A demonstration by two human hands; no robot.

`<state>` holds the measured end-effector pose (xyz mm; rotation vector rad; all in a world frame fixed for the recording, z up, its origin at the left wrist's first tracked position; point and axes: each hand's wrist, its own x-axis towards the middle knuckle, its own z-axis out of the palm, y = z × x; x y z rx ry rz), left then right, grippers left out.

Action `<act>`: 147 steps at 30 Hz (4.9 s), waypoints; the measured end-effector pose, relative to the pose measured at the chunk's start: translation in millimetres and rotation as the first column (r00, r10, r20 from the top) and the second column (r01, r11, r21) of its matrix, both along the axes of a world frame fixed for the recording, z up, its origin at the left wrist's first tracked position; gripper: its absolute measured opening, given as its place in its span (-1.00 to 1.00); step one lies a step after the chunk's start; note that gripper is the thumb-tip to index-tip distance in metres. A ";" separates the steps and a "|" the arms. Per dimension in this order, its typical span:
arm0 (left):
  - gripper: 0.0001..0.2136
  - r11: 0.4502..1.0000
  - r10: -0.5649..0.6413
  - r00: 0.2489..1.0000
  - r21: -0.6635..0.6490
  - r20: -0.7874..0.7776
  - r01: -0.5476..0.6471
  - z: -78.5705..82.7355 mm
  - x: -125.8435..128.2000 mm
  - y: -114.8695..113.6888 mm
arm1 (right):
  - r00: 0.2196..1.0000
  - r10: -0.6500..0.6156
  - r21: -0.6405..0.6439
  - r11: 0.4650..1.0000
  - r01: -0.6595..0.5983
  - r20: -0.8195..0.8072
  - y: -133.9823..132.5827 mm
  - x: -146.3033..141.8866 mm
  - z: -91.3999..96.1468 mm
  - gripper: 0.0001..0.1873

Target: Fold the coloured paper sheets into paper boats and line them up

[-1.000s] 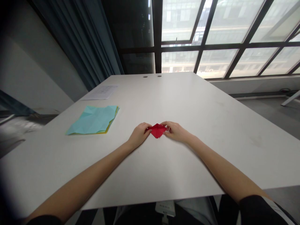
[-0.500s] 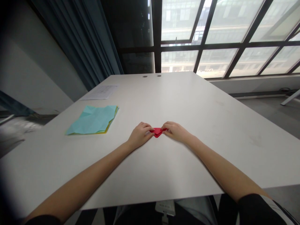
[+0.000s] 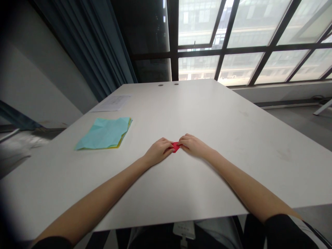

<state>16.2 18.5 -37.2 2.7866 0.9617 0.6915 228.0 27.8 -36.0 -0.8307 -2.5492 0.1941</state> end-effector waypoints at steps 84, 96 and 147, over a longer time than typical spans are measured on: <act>-0.77 0.818 0.333 0.651 -0.552 0.682 0.160 -1.7 5.6 5.7 | 0.500 -0.545 -0.639 0.769 -0.024 -0.674 -9.8 -33.8 5.2 -0.81; -0.66 0.641 0.454 0.556 -0.689 0.696 0.339 5.6 9.4 2.6 | 0.571 -0.512 -0.619 0.786 0.010 -0.641 -11.9 -36.6 -2.0 -0.72; -0.69 0.784 0.438 0.518 -0.594 0.735 0.180 1.8 5.2 6.7 | 0.621 -0.621 -0.673 0.714 0.194 -0.479 -7.5 -24.5 2.3 -0.67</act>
